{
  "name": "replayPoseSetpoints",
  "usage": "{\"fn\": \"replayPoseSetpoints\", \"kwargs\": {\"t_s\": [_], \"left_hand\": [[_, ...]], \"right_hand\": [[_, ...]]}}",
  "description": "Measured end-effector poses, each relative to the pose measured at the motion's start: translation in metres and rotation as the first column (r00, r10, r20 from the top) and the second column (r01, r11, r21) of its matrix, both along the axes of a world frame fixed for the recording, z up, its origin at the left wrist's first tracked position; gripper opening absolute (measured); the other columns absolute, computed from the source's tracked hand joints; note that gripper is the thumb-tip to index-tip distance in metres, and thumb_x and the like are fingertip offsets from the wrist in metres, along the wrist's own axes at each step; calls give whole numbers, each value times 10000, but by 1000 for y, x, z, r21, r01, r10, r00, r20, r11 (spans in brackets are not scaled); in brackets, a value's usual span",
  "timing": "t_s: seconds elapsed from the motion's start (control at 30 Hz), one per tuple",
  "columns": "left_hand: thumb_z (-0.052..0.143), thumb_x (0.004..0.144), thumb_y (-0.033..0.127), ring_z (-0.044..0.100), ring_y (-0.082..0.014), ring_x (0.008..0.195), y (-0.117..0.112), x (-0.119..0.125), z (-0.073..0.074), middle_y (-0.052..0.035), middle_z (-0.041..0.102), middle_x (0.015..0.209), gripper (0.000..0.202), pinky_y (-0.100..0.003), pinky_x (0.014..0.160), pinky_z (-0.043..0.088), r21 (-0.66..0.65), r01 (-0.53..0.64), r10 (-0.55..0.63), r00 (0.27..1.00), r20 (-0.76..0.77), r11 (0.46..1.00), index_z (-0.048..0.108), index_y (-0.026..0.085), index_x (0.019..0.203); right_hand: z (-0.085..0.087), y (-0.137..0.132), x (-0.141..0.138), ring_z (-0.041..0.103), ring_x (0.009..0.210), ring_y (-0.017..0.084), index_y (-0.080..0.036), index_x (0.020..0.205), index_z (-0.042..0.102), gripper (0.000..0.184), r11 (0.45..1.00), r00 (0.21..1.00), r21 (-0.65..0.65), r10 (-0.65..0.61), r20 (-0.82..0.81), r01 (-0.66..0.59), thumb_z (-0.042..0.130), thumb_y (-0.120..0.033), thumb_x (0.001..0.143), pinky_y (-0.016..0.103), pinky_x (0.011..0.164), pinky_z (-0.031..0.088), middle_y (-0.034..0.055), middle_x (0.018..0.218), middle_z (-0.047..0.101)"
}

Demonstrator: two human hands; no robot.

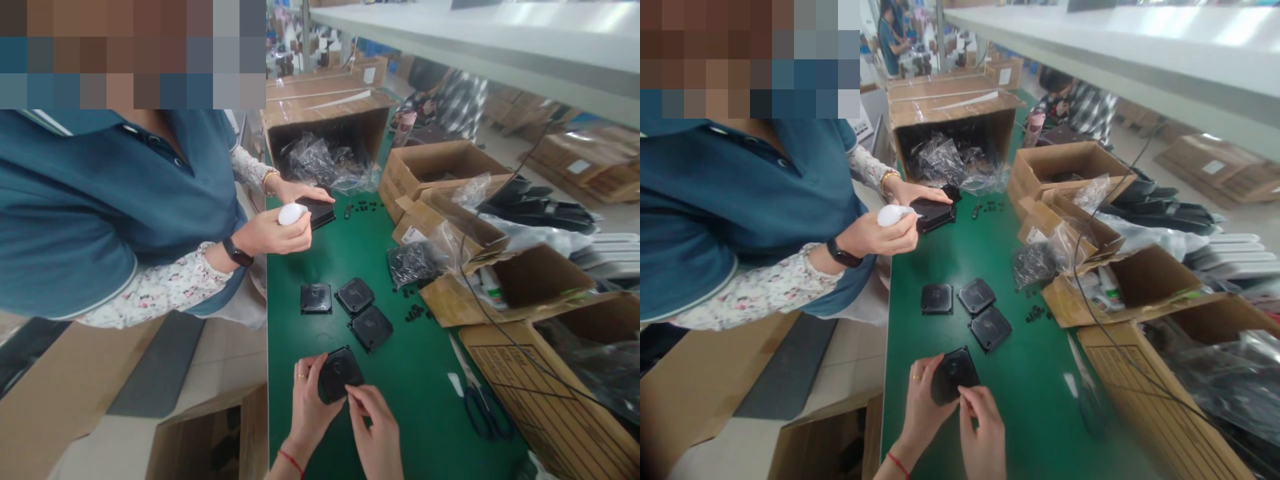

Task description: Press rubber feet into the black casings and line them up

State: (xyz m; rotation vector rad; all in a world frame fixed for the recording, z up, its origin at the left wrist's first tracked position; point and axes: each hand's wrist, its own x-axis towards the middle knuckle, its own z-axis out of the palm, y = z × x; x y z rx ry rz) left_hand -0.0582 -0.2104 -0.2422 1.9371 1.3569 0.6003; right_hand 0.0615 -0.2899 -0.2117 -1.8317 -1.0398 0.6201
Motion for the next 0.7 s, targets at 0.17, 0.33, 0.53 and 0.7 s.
{"fn": "replayPoseSetpoints", "kwargs": {"t_s": [0.17, 0.33, 0.53, 0.7], "left_hand": [[732, 696, 147, 499, -245, 1095, -1, -3, -5, -61, 514, 1174, 690, -441, 955, 492, -21, 12, -11, 1000, 29, 1000, 482, 273, 1326], [619, 709, 53, 491, -235, 1093, -1, -3, -6, -61, 505, 1168, 680, -438, 959, 483, -16, 7, -6, 999, 43, 1000, 473, 289, 1330], [624, 695, 52, 492, -249, 1093, -2, -1, -3, -72, 513, 1167, 670, -455, 958, 483, -15, 1, 0, 999, 50, 1000, 489, 270, 1313], [668, 672, 65, 507, -257, 1093, -1, -2, 0, -74, 526, 1168, 692, -453, 953, 497, -31, -4, 6, 999, 46, 1000, 503, 263, 1314]], "right_hand": [[3, 3, -9, 655, 651, 134, -234, 1032, 709, 241, 997, 991, 30, 73, 117, -77, 482, -263, 955, 211, 605, 566, 45, 791, 671], [-4, 0, -12, 665, 637, 122, -231, 1073, 701, 258, 983, 970, 55, 163, 178, -176, 475, -208, 949, 175, 558, 544, 48, 787, 677], [-14, -6, -10, 692, 685, 137, -228, 1110, 695, 275, 972, 959, 47, 217, 182, -229, 482, -191, 940, 179, 581, 563, 64, 815, 699], [-17, -9, -10, 697, 698, 139, -233, 1138, 684, 281, 980, 964, 37, 182, 194, -193, 484, -200, 943, 189, 616, 579, 59, 827, 693]]}}
